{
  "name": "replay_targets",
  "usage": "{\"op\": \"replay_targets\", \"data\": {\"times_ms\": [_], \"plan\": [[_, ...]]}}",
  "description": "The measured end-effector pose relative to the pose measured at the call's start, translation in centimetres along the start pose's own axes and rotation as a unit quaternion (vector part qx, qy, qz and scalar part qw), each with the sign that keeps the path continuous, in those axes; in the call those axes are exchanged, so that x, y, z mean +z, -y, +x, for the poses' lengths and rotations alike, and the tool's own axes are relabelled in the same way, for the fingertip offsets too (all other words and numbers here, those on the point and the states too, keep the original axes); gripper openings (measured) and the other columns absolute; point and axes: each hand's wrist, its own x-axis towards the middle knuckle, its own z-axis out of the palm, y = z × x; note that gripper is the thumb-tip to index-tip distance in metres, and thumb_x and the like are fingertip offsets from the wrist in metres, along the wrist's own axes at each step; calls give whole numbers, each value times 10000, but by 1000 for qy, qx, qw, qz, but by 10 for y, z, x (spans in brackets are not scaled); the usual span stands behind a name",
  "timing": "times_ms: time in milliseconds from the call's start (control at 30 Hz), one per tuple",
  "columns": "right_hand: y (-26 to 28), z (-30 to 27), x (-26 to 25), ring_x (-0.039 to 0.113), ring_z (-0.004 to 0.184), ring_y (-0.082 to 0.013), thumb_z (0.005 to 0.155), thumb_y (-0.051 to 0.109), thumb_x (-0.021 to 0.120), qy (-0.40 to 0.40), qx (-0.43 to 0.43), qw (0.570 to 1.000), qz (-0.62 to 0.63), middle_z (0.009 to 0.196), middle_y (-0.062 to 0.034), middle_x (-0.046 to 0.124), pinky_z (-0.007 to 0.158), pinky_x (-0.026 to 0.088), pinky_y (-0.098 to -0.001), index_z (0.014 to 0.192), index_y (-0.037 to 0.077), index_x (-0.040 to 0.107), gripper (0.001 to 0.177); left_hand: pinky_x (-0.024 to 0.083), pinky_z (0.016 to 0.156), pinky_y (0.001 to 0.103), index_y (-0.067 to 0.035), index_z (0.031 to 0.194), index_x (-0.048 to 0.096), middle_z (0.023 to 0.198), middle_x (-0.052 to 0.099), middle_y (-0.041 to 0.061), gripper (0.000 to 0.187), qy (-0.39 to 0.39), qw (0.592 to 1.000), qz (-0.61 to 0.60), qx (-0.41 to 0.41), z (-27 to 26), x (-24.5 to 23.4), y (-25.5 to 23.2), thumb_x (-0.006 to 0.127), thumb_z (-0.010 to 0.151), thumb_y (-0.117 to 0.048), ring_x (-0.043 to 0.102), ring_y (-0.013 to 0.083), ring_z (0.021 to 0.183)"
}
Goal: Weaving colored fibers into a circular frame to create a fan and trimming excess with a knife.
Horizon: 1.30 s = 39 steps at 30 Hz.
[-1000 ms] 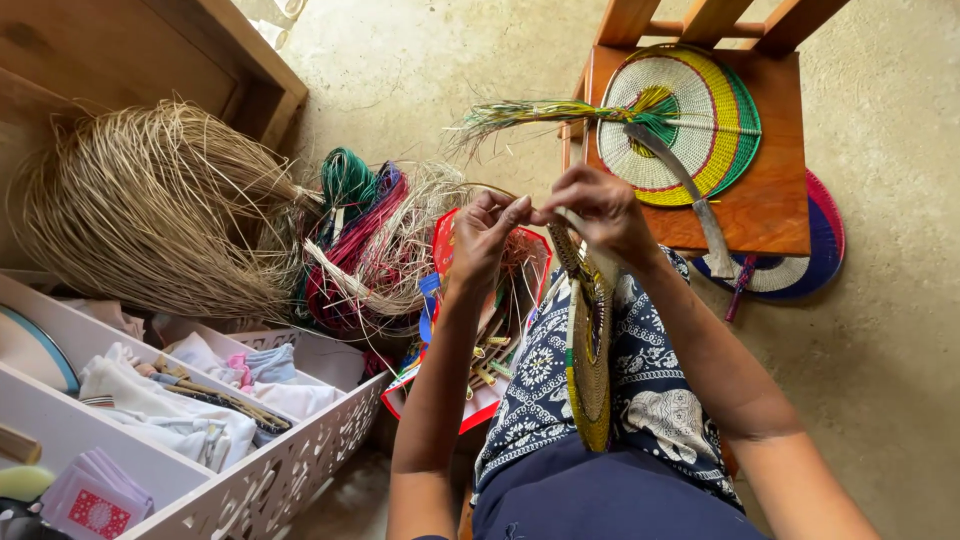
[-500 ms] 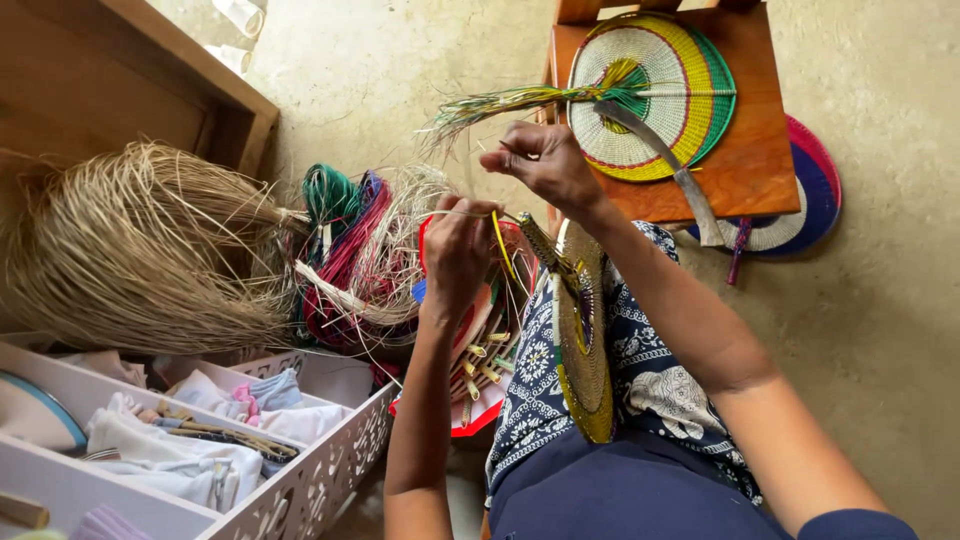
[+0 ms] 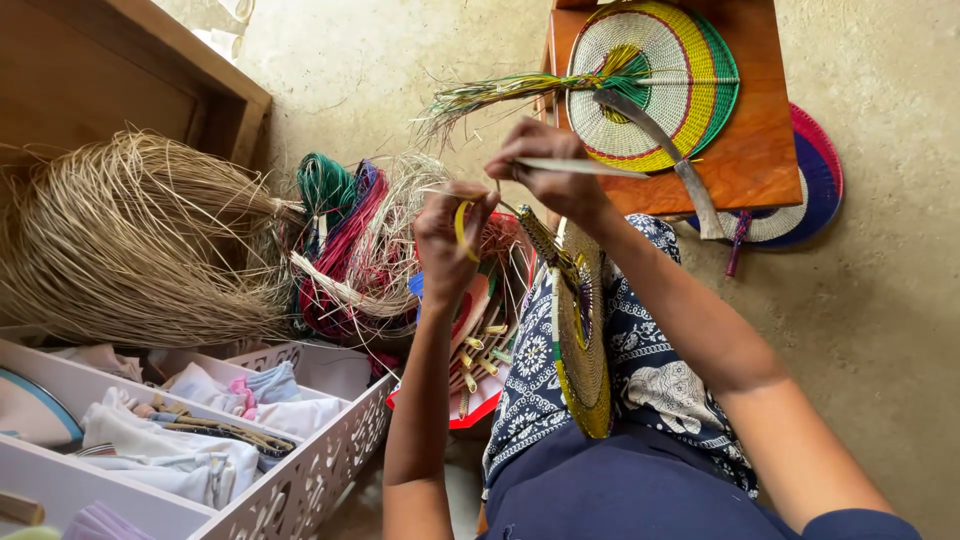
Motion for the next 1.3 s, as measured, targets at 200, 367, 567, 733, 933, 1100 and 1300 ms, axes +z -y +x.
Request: {"op": "replay_targets", "data": {"times_ms": [200,367,567,733,933,1100,1300], "plan": [[-1,25,10,527,711,-87,925,34,837,-49,72,996,23,754,-78,596,574,469,-226,868,-15,744,120,481,825,326,-146,931,707,904,764,58,61,20,967,215,133,6,-2,-3,703,990,-132,633,185,880],[45,-4,-9,528,671,-126,872,54,880,-8,39,999,-26,766,-96,615,517,440,-241,882,17,752,133,558,735,291,-109,911,761,758,754,97,46,0,996,80,30,0,-4,4,755,949,-135,661,177,731],[75,-7,1,570,701,-196,847,-74,777,32,-25,999,-7,853,-128,600,584,505,-298,939,15,777,127,590,739,293,20,920,707,773,740,138,88,-34,969,-205,-134,0,9,-2,751,929,-55,704,144,715],[17,11,4,608,692,-215,899,-1,835,-1,-13,999,-41,808,-156,637,566,489,-312,897,-11,777,59,553,756,318,-46,987,709,854,695,127,74,-25,999,32,6,1,4,-5,723,985,-119,662,193,788],[21,21,8,554,685,-95,924,108,854,-69,97,993,1,684,-80,626,552,458,-234,844,12,754,160,501,798,342,-110,938,683,816,742,98,53,-2,956,252,153,9,3,-16,692,986,-89,630,233,865],[64,-3,-5,529,661,-148,825,96,912,-8,0,999,-43,795,-109,655,528,424,-249,974,52,790,197,553,832,350,-111,931,721,816,759,81,53,0,1000,-5,-23,3,-2,11,716,980,-131,692,167,794],[68,4,7,525,690,-157,865,14,844,15,-45,999,-23,843,-93,596,614,463,-290,984,55,810,130,568,828,338,-55,936,731,848,762,125,62,22,994,-86,-58,3,2,-6,684,975,-57,719,164,824]]}}
